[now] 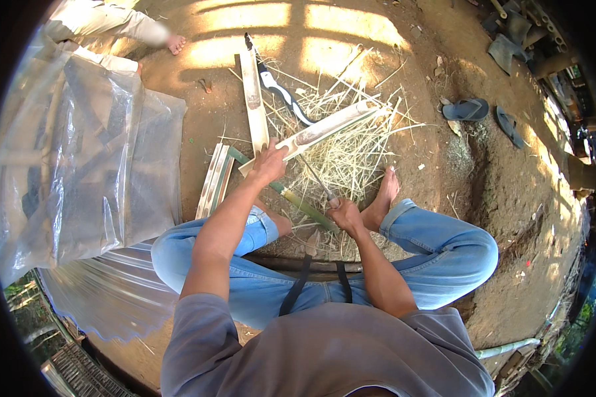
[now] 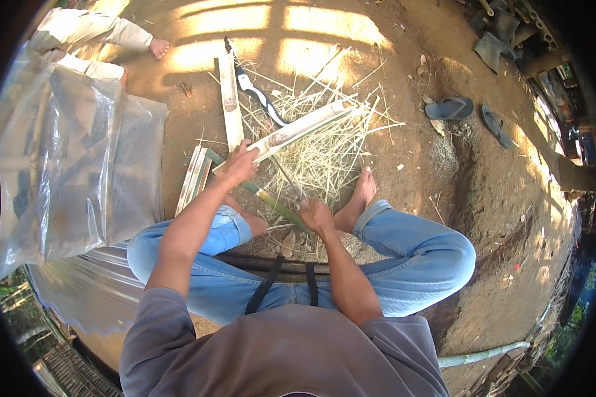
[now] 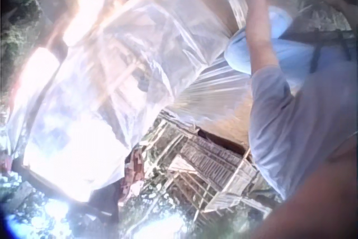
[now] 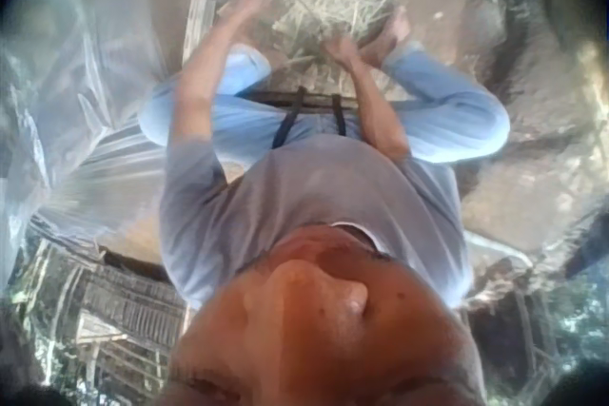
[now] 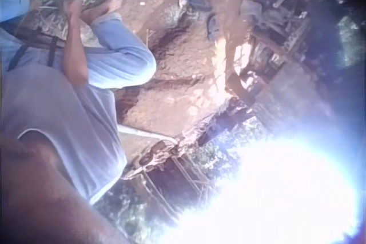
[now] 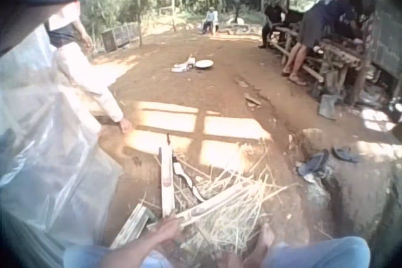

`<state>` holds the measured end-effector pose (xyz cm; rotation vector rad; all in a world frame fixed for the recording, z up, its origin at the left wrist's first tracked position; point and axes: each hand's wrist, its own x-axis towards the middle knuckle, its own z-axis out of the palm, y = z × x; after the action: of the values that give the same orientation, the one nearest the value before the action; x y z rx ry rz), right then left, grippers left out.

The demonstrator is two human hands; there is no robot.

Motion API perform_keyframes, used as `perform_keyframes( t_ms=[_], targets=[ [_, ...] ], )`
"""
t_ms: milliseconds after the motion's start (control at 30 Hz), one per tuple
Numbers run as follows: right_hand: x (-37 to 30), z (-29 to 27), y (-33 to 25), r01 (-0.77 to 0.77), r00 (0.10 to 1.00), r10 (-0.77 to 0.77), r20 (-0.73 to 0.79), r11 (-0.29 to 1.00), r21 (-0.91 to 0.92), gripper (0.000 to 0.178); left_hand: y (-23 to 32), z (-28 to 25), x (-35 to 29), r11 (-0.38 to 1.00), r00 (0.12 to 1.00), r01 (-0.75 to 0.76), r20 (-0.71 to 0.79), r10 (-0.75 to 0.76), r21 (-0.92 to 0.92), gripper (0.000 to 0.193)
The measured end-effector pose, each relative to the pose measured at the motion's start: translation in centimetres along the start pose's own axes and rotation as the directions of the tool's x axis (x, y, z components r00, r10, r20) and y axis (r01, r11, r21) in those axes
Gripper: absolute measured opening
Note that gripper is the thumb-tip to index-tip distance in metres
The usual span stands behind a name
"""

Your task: The person sits on the ground and uses a knife to shave the outer layer off a piece of bamboo. They hold the bamboo with one hand and scrape the blade along its length to remove the green skin, revealing the lighter wood underneath.

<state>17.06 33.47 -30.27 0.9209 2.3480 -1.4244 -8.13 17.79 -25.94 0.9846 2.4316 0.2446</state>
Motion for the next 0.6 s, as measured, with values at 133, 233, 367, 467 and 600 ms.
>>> perform_keyframes(
  t_ms=[133,233,367,467,600],
  targets=[
    [-1.4,0.9,-2.0,-0.091,0.992,0.065,0.107,0.96,0.266,0.017,0.5,-5.6,-2.1,0.997,0.956,0.075,0.282,-0.079,0.026,0.073],
    [-3.0,-0.4,-5.5,-0.221,0.953,0.121,0.28,0.905,0.362,0.026,0.2,-8.1,-5.2,0.988,0.952,0.097,0.279,-0.129,0.123,0.096],
    [-4.4,-2.1,-8.9,-0.261,0.937,0.127,0.325,0.873,0.412,0.021,-6.9,-9.2,-9.0,0.951,0.965,0.246,0.141,-0.222,-0.186,0.089],
    [-4.0,-3.1,-8.4,-0.253,0.94,0.125,0.316,0.879,0.405,0.019,-4.6,-11.2,-10.0,0.774,0.952,0.304,0.136,-0.275,-0.555,0.057],
    [-4.1,-3.3,-9.2,-0.184,0.947,0.049,0.317,0.893,0.411,0.019,-1.3,-11.5,-11.3,0.714,0.943,0.117,-0.148,-0.298,-0.69,0.038]
  ],
)
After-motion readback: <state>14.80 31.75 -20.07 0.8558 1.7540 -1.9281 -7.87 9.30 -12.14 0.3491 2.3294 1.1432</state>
